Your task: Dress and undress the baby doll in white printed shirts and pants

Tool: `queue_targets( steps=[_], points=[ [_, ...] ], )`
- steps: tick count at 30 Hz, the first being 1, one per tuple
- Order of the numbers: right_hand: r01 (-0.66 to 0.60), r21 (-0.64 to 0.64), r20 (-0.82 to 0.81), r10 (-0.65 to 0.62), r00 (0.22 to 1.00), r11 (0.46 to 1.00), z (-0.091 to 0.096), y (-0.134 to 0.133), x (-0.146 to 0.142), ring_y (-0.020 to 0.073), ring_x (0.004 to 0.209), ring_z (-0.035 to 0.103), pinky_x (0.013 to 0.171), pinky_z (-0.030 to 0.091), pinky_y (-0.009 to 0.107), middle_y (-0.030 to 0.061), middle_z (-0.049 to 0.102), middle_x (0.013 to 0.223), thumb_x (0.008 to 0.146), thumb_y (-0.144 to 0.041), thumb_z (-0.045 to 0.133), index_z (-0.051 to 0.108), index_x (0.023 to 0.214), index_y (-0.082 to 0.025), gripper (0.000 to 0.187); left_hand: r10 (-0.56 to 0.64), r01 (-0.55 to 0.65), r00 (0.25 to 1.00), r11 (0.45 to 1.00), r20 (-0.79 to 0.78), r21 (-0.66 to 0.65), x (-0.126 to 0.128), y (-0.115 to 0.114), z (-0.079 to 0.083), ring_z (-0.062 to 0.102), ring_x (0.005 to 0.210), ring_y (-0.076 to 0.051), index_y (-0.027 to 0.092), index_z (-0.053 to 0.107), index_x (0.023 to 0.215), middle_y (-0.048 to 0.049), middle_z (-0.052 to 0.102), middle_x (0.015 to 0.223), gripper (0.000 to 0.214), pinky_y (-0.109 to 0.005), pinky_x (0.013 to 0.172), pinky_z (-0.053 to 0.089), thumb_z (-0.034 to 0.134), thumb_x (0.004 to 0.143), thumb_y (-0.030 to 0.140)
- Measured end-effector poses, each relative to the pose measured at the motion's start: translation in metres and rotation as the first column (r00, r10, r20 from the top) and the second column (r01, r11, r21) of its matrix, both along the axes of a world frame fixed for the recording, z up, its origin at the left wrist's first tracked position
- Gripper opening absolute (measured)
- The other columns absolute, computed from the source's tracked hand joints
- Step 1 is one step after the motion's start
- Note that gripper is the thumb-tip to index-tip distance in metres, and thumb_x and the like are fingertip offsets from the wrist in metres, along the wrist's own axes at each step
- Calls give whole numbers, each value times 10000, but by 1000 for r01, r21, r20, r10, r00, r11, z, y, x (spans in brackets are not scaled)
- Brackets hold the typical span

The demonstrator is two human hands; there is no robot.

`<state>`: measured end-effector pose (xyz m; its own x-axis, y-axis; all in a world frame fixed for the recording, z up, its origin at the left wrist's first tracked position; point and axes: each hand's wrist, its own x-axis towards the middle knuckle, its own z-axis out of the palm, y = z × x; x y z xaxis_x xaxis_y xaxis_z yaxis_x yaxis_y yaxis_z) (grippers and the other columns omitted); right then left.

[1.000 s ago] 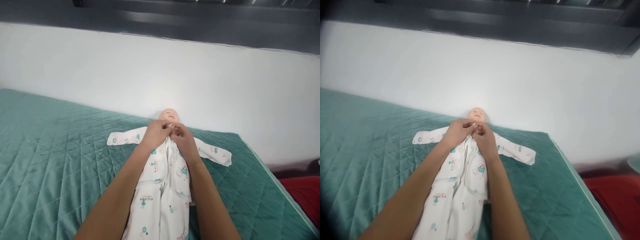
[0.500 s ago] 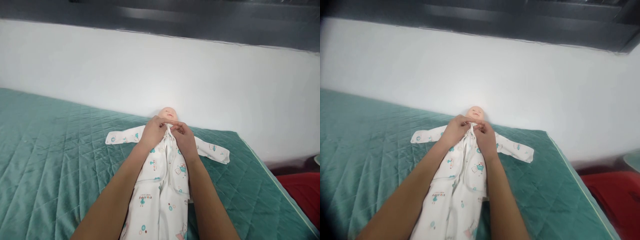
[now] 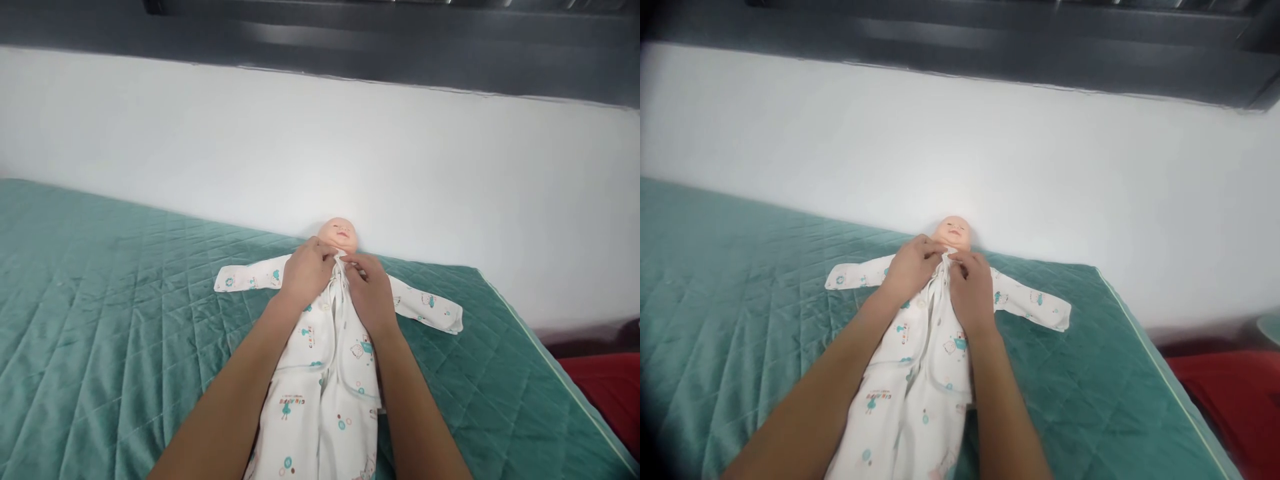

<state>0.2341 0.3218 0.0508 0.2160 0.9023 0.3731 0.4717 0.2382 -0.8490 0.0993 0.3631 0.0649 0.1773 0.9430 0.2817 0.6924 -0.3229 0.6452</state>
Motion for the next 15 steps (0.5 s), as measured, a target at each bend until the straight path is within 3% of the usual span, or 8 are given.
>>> queue_targets(
  steps=[5,9,15],
  points=[
    [-26,1,131,26,991,1000,1,-1,2,247,1123,563,1009,412,442,58,693,1165,890,-239,475,743,1019,-239,298,-11,11,1000,1000,7,-1,0,1,-1,640,1079,-224,259,757,1056,-30,681,1162,306,-359,933,496,490,912,216],
    [-142,1,239,137,961,990,3,-3,3,245,1234,523,1073,354,459,47,663,1296,943,-255,412,724,1132,-246,365,-19,18,998,1000,57,10,-1,2,-2,643,1084,-216,258,756,1075,-30,697,1144,310,-353,993,480,500,907,207],
    [-138,-32,165,141,976,990,2,-3,5,229,1265,523,1098,347,438,30,657,1311,930,-285,458,704,1176,-267,349,-70,61,993,994,96,95,-4,0,0,653,1049,-206,237,745,1091,-37,710,1126,330,-337,960,494,470,916,181]
  ],
)
